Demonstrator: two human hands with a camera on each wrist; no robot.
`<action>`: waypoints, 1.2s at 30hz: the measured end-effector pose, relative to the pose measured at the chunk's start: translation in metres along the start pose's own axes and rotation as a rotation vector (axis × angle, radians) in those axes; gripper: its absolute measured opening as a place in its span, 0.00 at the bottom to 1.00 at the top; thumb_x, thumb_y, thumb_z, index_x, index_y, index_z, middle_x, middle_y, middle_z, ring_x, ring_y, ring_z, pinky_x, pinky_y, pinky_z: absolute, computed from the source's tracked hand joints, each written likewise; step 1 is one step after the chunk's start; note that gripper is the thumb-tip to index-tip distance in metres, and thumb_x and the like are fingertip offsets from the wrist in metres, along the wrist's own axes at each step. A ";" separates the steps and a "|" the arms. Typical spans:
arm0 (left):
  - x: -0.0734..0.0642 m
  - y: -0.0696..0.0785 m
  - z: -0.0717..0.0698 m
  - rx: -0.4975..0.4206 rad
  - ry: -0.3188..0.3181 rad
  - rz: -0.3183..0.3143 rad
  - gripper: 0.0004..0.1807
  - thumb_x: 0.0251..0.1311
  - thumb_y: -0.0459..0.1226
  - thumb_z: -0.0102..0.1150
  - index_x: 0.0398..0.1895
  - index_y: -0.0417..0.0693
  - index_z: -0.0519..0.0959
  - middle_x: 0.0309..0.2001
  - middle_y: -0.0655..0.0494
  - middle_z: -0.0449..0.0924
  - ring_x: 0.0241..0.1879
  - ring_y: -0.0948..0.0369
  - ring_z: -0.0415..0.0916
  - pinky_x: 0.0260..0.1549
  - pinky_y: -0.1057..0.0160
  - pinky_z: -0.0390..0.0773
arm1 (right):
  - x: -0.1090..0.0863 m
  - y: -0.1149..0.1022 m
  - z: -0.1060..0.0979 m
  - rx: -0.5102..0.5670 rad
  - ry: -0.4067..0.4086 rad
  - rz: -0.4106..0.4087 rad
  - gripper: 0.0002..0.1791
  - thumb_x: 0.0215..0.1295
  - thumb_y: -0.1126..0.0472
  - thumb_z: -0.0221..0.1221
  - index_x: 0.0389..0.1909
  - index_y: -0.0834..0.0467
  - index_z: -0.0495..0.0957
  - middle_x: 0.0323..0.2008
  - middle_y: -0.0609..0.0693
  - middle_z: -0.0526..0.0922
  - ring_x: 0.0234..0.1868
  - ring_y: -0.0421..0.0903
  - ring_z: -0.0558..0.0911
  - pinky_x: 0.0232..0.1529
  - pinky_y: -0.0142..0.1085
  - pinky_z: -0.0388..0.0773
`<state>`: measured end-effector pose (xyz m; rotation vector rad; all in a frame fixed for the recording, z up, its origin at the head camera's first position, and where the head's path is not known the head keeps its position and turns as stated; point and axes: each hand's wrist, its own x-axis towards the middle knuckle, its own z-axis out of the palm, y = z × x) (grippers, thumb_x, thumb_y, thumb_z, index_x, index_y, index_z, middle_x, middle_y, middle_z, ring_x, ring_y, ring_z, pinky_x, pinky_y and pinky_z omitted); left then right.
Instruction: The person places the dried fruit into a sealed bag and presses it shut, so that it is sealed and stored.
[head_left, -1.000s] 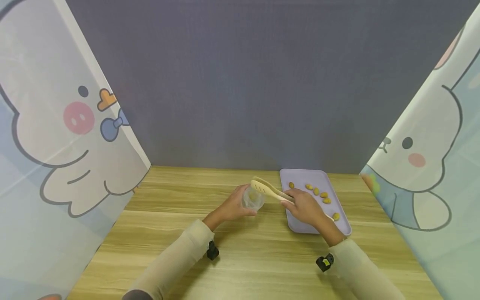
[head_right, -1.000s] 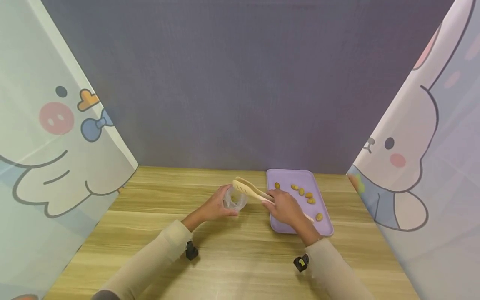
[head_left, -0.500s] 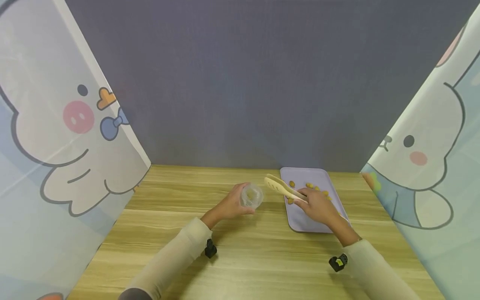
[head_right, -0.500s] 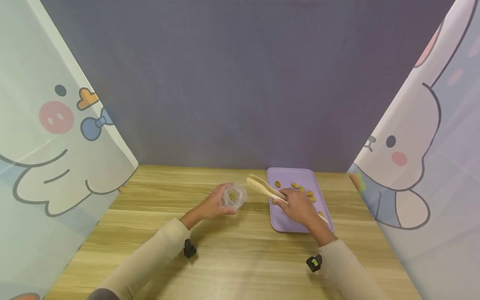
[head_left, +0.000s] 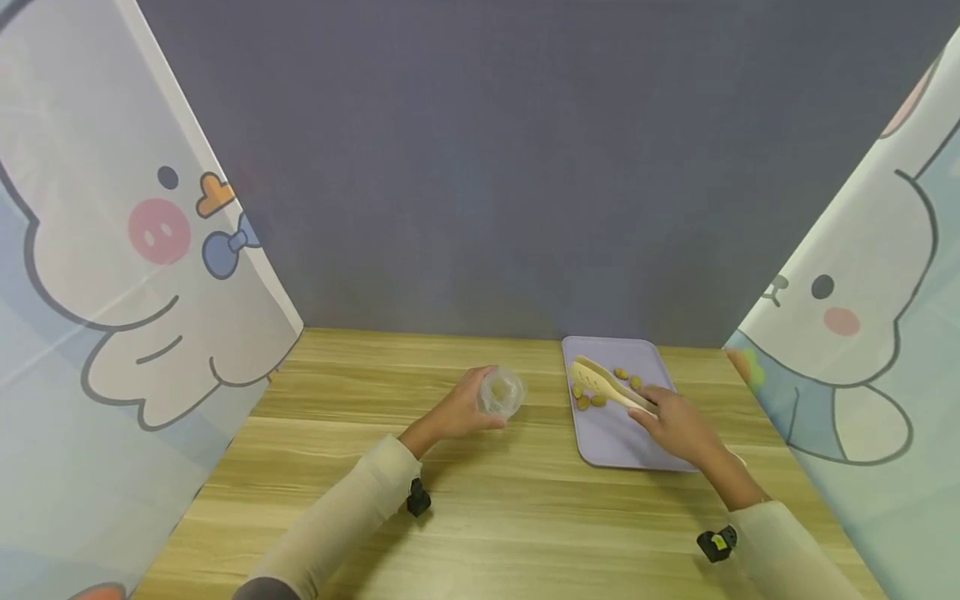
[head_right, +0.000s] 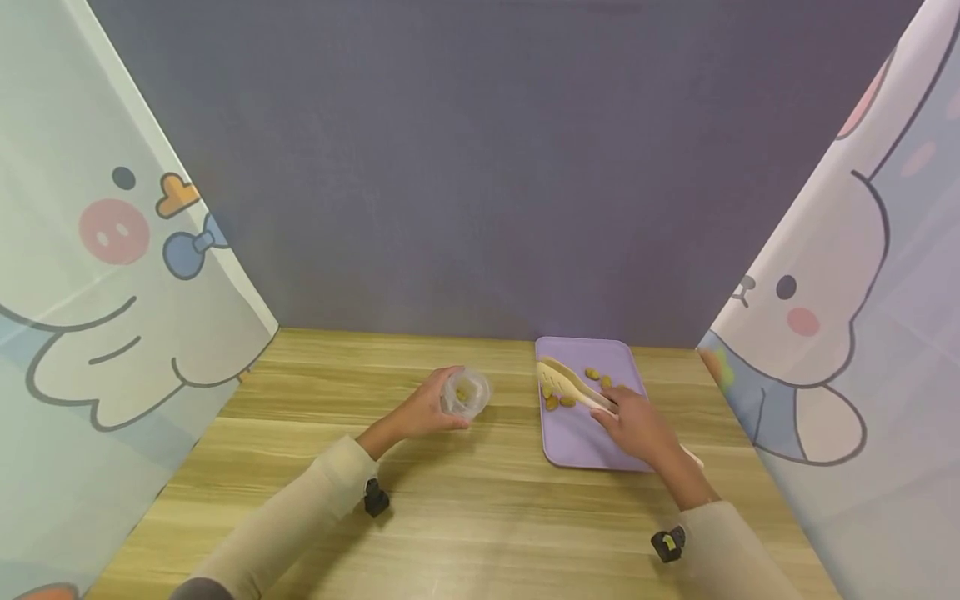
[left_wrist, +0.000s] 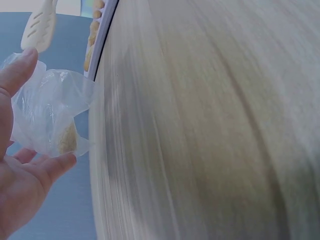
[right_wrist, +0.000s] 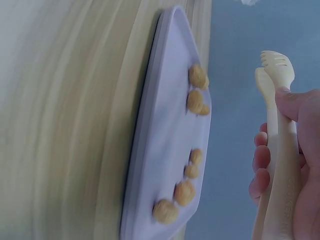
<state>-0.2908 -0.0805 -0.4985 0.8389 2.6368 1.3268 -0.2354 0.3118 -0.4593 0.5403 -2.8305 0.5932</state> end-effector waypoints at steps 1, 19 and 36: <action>0.000 0.001 0.000 0.000 -0.001 0.000 0.57 0.47 0.40 0.82 0.78 0.43 0.56 0.72 0.42 0.62 0.62 0.48 0.69 0.61 0.44 0.73 | -0.002 0.002 -0.001 -0.006 0.000 0.010 0.21 0.69 0.58 0.65 0.54 0.70 0.80 0.39 0.58 0.86 0.31 0.46 0.78 0.31 0.41 0.74; 0.002 0.003 -0.001 0.016 -0.011 0.021 0.58 0.48 0.40 0.82 0.79 0.41 0.56 0.73 0.41 0.61 0.63 0.47 0.68 0.61 0.43 0.73 | -0.043 0.041 -0.015 -0.079 0.055 0.103 0.18 0.67 0.56 0.66 0.48 0.67 0.83 0.38 0.62 0.87 0.34 0.56 0.84 0.35 0.54 0.78; 0.002 -0.004 -0.005 0.026 0.005 0.030 0.58 0.48 0.41 0.82 0.78 0.38 0.55 0.72 0.41 0.61 0.64 0.47 0.67 0.61 0.42 0.73 | -0.073 0.074 -0.022 -0.123 0.074 0.085 0.17 0.63 0.61 0.68 0.48 0.68 0.83 0.35 0.61 0.87 0.35 0.61 0.85 0.34 0.57 0.79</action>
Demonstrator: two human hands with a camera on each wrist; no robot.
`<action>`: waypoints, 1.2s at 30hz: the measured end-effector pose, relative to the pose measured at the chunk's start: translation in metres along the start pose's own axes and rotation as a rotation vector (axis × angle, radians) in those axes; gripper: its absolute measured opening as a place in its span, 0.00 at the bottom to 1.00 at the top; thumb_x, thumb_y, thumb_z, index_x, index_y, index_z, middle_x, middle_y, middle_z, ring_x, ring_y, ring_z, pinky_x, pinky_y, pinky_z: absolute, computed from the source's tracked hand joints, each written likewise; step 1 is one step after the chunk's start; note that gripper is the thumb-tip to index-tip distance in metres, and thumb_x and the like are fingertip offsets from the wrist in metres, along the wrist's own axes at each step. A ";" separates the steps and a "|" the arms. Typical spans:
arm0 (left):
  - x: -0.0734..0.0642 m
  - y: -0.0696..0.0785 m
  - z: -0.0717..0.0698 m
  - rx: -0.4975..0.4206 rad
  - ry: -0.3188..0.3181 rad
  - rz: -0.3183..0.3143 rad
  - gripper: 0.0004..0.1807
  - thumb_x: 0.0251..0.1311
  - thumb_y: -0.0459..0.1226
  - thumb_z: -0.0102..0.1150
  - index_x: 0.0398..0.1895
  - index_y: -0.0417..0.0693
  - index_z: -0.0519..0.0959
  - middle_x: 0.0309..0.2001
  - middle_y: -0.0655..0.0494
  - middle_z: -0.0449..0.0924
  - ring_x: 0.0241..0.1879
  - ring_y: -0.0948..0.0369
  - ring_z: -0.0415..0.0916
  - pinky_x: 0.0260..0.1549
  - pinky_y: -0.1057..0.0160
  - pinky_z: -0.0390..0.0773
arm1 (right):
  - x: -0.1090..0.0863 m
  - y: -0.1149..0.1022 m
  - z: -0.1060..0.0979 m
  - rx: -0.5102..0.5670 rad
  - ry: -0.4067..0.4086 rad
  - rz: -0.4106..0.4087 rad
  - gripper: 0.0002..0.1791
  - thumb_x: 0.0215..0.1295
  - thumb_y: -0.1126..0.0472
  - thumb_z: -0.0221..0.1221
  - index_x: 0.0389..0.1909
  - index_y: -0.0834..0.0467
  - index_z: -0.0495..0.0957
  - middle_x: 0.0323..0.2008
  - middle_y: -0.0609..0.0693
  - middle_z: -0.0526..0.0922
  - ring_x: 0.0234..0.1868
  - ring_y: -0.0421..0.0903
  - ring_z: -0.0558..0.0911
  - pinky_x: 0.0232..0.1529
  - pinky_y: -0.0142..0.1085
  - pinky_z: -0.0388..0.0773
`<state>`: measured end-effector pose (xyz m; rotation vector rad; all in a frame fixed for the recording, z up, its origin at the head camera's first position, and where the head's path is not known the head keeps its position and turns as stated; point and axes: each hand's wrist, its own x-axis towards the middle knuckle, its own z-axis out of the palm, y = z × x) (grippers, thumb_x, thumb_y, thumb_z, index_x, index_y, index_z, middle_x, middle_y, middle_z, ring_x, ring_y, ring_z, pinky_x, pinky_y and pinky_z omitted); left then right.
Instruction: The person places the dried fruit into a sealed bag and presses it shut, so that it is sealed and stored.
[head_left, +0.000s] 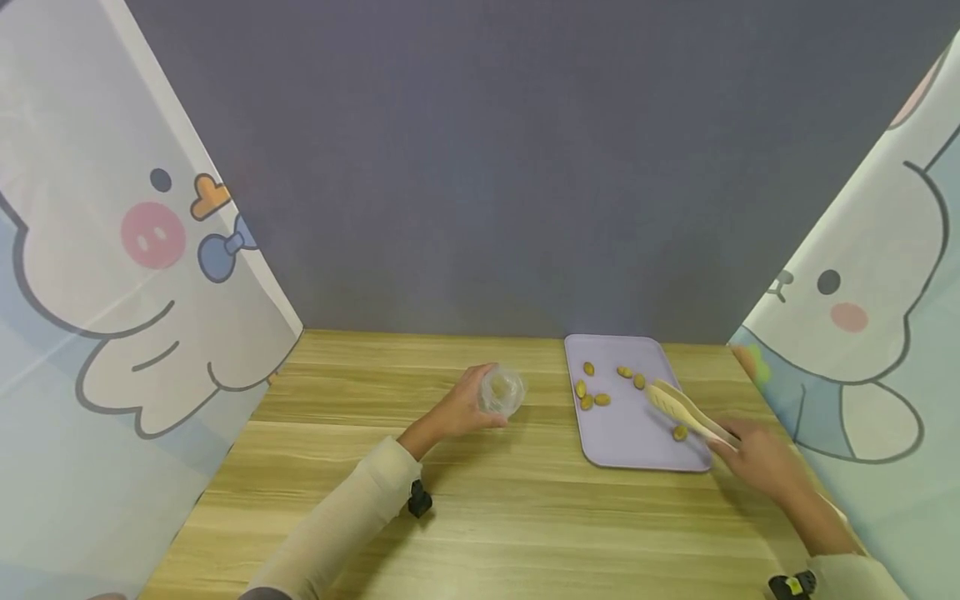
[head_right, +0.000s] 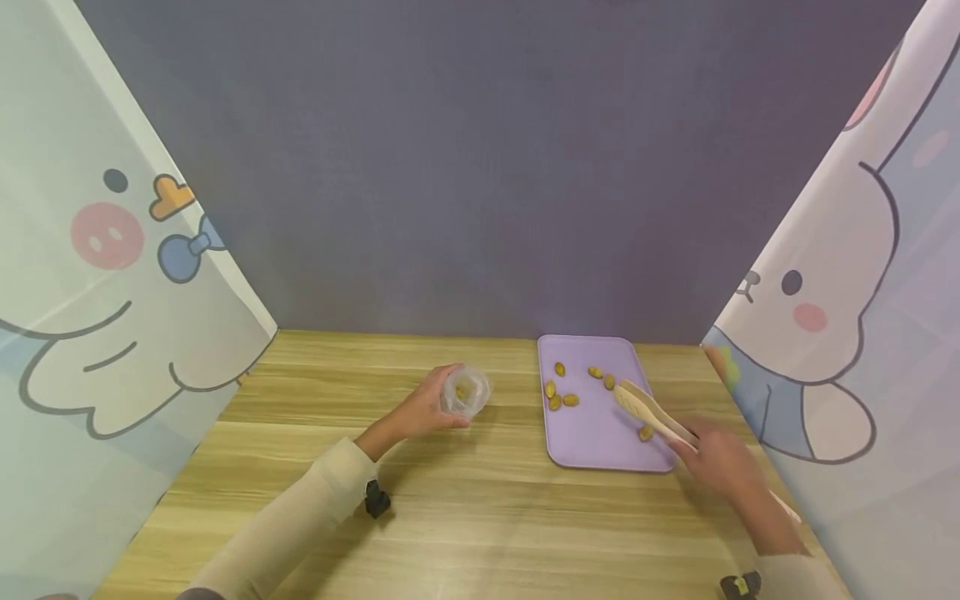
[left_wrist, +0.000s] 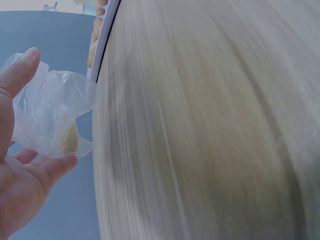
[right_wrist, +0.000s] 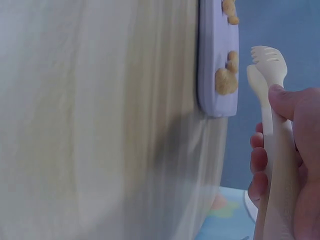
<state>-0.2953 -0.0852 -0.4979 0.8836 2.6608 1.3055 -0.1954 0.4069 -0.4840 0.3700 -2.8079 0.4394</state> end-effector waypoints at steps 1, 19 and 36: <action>0.000 0.000 0.000 0.001 0.001 0.002 0.58 0.48 0.41 0.82 0.78 0.39 0.55 0.72 0.42 0.61 0.64 0.47 0.67 0.61 0.42 0.72 | -0.002 0.002 0.000 -0.011 0.008 -0.007 0.16 0.62 0.61 0.69 0.46 0.67 0.83 0.34 0.60 0.87 0.34 0.60 0.85 0.33 0.56 0.78; -0.003 0.002 -0.001 0.005 0.010 -0.010 0.57 0.48 0.41 0.82 0.78 0.42 0.56 0.71 0.42 0.63 0.63 0.48 0.68 0.60 0.44 0.73 | -0.022 0.016 0.009 -0.084 -0.025 0.021 0.16 0.64 0.57 0.68 0.42 0.67 0.84 0.28 0.54 0.86 0.29 0.57 0.85 0.32 0.55 0.79; -0.004 -0.002 -0.001 -0.004 0.012 -0.008 0.57 0.47 0.40 0.82 0.78 0.42 0.57 0.73 0.42 0.62 0.64 0.47 0.68 0.62 0.43 0.72 | -0.024 0.015 0.014 -0.081 -0.056 0.044 0.10 0.64 0.58 0.68 0.37 0.62 0.84 0.25 0.50 0.83 0.26 0.48 0.81 0.28 0.51 0.76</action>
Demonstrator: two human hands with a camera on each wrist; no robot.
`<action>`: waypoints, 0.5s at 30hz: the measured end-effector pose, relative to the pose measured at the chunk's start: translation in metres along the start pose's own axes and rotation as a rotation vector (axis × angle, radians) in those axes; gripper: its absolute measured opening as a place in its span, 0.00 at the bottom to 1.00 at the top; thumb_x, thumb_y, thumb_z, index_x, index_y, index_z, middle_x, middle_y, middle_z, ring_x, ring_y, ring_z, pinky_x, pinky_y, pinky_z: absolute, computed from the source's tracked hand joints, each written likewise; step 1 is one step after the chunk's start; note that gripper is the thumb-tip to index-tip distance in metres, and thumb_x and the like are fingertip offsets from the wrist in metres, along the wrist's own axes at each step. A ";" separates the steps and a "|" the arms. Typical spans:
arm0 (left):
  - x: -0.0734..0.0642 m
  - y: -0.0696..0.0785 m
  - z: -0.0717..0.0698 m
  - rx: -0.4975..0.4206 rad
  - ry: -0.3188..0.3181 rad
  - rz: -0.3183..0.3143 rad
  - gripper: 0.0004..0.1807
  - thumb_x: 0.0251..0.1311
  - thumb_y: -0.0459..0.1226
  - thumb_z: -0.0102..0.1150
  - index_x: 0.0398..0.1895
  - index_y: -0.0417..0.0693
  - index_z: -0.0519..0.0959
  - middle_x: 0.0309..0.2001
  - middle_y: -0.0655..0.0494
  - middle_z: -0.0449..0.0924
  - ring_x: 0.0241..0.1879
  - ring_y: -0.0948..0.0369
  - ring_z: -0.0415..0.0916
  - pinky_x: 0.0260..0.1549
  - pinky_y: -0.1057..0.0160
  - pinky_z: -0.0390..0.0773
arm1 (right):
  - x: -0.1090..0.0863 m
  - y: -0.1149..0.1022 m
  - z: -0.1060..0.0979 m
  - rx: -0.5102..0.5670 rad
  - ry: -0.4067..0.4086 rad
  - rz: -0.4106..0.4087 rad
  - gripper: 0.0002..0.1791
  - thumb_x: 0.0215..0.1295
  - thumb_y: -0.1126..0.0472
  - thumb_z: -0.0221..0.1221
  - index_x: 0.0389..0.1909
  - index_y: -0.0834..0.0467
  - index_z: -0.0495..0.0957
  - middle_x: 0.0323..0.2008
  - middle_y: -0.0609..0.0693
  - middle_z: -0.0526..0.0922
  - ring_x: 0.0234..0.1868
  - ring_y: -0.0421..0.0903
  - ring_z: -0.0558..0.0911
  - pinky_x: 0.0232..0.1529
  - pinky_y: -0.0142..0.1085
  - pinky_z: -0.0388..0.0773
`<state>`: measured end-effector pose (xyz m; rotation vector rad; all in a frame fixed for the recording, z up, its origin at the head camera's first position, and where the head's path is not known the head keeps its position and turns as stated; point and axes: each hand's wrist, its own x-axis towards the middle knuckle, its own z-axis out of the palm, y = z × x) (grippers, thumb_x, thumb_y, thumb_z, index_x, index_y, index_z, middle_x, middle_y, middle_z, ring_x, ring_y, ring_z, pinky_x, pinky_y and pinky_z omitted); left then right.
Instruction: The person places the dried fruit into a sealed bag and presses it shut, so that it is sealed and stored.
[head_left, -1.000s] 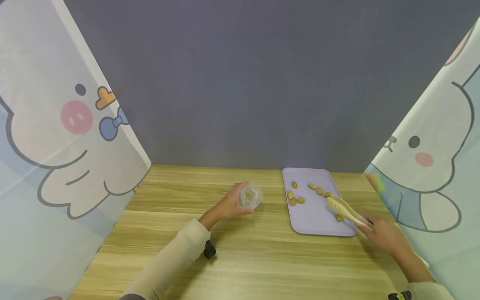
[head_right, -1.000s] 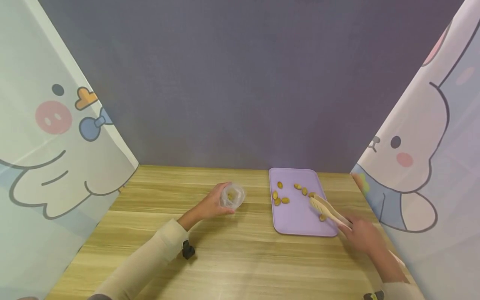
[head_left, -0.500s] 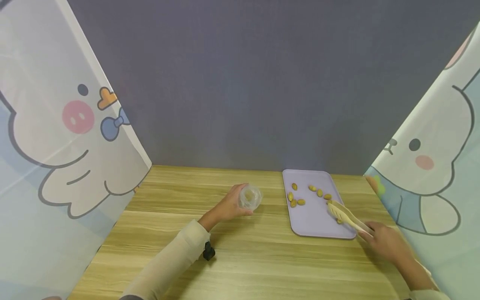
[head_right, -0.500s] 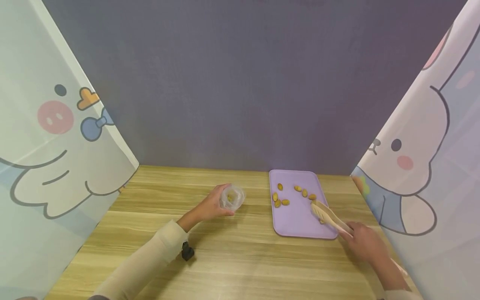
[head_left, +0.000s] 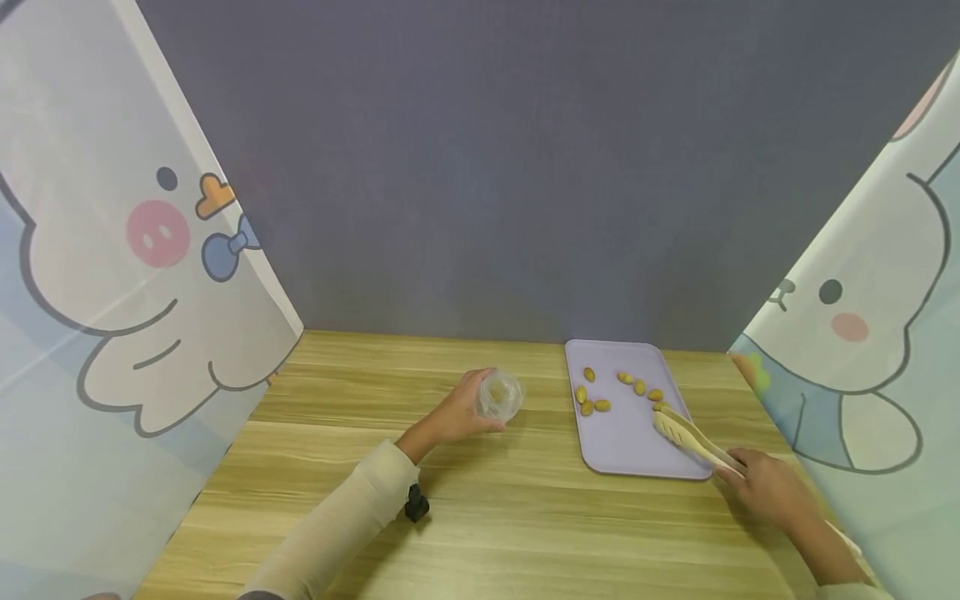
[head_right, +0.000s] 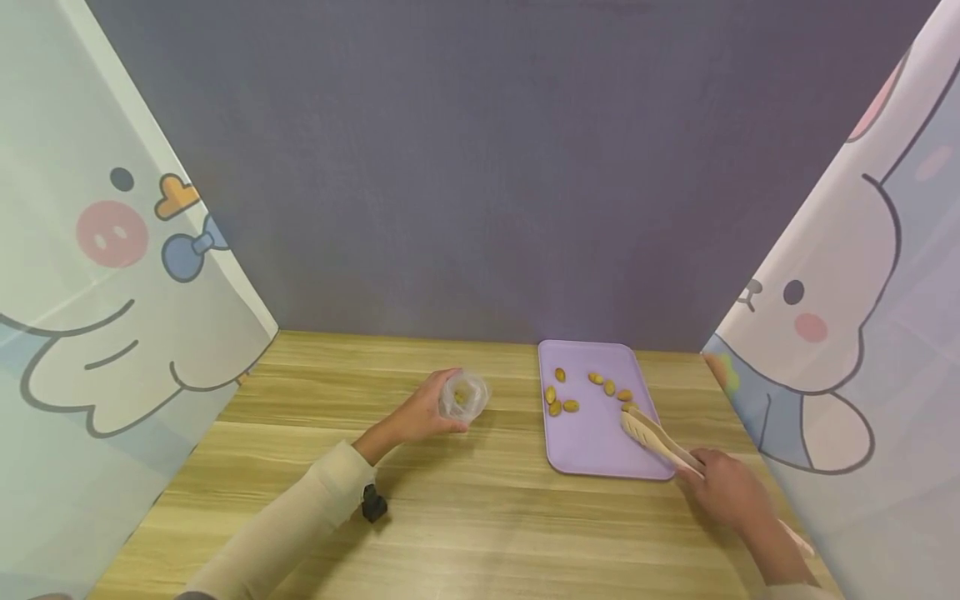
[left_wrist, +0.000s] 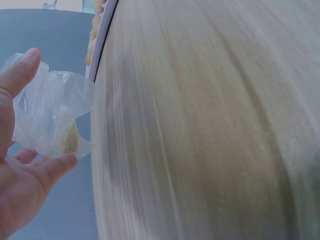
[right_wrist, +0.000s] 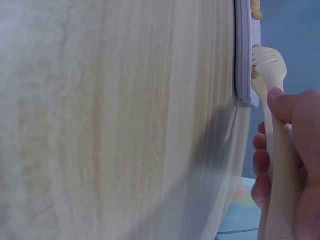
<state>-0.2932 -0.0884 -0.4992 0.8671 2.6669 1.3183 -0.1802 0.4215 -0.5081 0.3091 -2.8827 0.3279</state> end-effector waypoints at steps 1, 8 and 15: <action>0.000 0.000 0.000 -0.001 0.000 0.001 0.57 0.47 0.40 0.82 0.78 0.42 0.57 0.72 0.42 0.62 0.64 0.47 0.68 0.62 0.43 0.72 | 0.000 0.000 0.000 -0.002 -0.002 0.002 0.10 0.64 0.58 0.68 0.38 0.62 0.84 0.26 0.50 0.84 0.27 0.49 0.81 0.29 0.52 0.77; 0.002 -0.004 0.000 -0.009 -0.013 -0.013 0.57 0.48 0.40 0.81 0.79 0.42 0.56 0.74 0.42 0.60 0.63 0.48 0.69 0.62 0.44 0.73 | 0.002 -0.003 0.000 0.005 0.021 0.009 0.13 0.63 0.58 0.69 0.41 0.64 0.85 0.30 0.56 0.87 0.30 0.59 0.85 0.32 0.57 0.79; 0.000 -0.002 0.002 -0.025 -0.018 -0.033 0.57 0.49 0.42 0.81 0.78 0.42 0.56 0.73 0.42 0.60 0.63 0.47 0.68 0.60 0.43 0.74 | 0.005 -0.007 -0.002 0.031 0.028 0.006 0.17 0.64 0.58 0.68 0.45 0.68 0.84 0.33 0.60 0.88 0.33 0.62 0.86 0.33 0.59 0.79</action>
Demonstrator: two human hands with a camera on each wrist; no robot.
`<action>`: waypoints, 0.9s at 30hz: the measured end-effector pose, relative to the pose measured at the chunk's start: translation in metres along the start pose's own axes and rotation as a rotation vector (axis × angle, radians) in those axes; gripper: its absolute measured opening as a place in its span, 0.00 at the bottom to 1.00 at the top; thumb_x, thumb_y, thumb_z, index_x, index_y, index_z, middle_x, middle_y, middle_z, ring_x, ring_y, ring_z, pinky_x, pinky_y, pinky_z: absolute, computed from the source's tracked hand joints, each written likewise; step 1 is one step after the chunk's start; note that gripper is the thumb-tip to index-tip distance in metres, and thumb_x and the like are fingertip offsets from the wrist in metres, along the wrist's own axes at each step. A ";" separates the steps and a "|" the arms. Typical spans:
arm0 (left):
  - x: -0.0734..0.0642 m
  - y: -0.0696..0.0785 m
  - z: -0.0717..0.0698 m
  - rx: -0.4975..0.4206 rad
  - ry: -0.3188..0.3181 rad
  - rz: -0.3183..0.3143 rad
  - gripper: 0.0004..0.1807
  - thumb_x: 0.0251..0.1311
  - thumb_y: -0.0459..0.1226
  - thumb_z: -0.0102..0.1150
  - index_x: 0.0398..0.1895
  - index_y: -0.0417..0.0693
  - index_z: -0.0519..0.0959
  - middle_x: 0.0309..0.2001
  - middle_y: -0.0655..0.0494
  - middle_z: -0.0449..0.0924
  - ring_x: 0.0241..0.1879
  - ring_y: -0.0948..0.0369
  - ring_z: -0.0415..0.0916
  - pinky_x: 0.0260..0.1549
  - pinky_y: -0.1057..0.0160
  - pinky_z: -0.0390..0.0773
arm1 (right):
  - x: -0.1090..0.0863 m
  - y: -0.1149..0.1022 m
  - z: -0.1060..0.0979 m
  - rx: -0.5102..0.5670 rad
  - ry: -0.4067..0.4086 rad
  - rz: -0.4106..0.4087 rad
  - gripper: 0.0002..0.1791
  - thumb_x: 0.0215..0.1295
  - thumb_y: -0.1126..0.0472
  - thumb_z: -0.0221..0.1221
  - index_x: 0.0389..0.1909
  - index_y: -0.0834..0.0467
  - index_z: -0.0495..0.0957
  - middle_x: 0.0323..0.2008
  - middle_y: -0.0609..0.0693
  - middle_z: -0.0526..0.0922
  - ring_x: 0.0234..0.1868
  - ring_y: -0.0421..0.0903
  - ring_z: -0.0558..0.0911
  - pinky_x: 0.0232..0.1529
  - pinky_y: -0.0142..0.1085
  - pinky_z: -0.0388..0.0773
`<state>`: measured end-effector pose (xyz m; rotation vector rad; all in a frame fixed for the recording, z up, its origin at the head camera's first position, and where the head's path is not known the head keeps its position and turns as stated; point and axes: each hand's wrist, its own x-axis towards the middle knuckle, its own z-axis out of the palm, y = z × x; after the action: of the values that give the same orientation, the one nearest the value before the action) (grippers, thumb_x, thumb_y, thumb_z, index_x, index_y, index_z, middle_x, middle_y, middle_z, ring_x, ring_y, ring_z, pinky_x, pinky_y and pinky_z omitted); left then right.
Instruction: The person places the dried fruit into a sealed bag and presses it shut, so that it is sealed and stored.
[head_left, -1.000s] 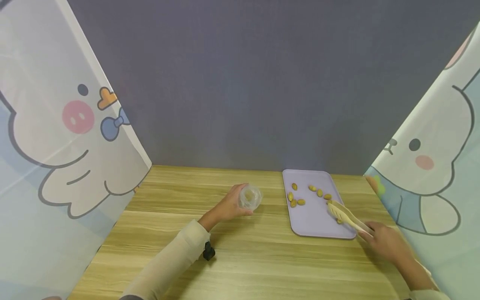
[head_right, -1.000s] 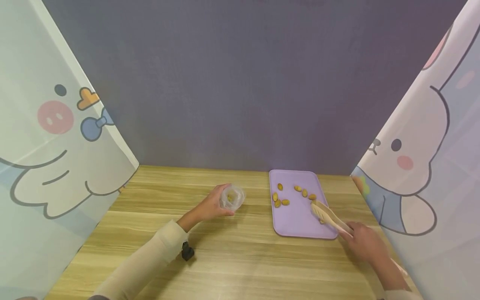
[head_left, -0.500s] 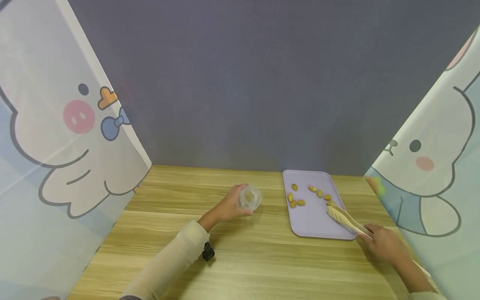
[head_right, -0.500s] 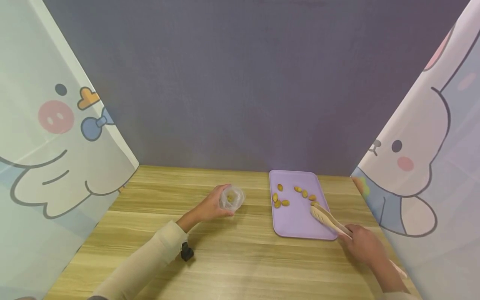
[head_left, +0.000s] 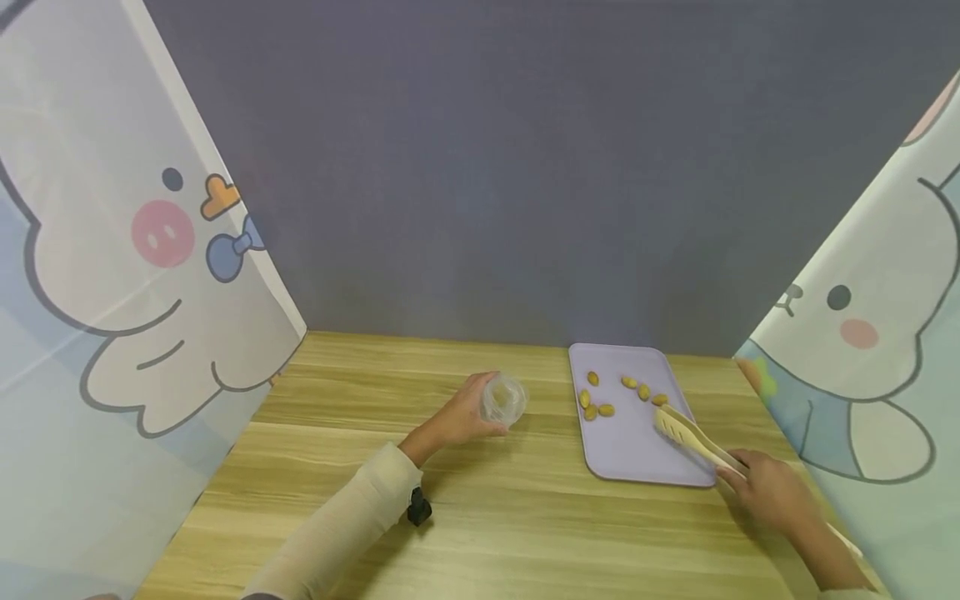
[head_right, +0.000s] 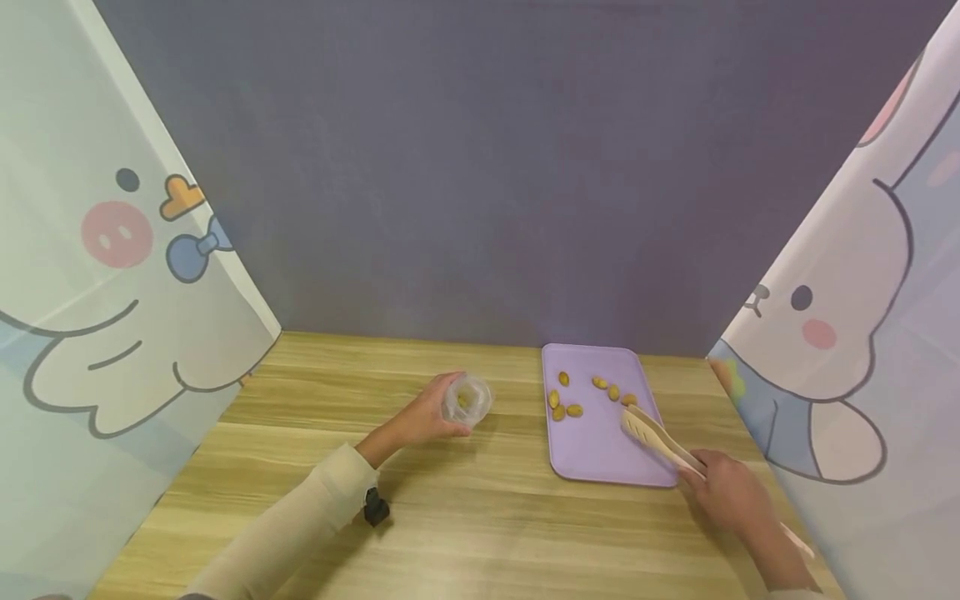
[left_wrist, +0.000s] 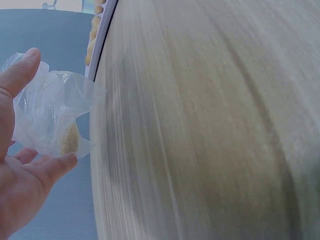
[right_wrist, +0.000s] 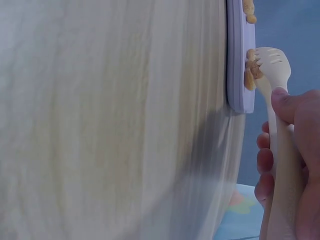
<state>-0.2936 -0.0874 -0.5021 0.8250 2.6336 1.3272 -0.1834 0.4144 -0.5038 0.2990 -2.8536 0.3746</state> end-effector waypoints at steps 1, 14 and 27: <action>0.001 0.000 0.000 -0.003 0.002 0.000 0.57 0.49 0.41 0.81 0.78 0.42 0.56 0.73 0.41 0.60 0.63 0.47 0.68 0.61 0.43 0.74 | 0.002 0.000 -0.001 0.002 -0.001 0.000 0.17 0.64 0.58 0.68 0.45 0.68 0.84 0.33 0.60 0.88 0.33 0.62 0.86 0.33 0.59 0.79; 0.002 0.006 0.001 0.001 0.006 0.004 0.56 0.48 0.41 0.81 0.77 0.42 0.58 0.72 0.42 0.62 0.63 0.49 0.69 0.60 0.44 0.74 | 0.013 -0.010 0.000 -0.001 0.048 -0.012 0.19 0.64 0.55 0.68 0.45 0.67 0.84 0.35 0.63 0.88 0.33 0.64 0.86 0.36 0.61 0.79; -0.005 0.001 0.001 0.029 -0.007 -0.019 0.57 0.48 0.43 0.81 0.78 0.43 0.56 0.74 0.43 0.60 0.63 0.49 0.69 0.59 0.45 0.75 | 0.028 -0.028 0.012 0.026 0.078 -0.018 0.18 0.61 0.55 0.70 0.46 0.64 0.85 0.36 0.60 0.89 0.35 0.62 0.86 0.36 0.60 0.79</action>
<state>-0.2882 -0.0887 -0.5030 0.8044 2.6549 1.2820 -0.2059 0.3800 -0.5016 0.3077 -2.7697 0.4105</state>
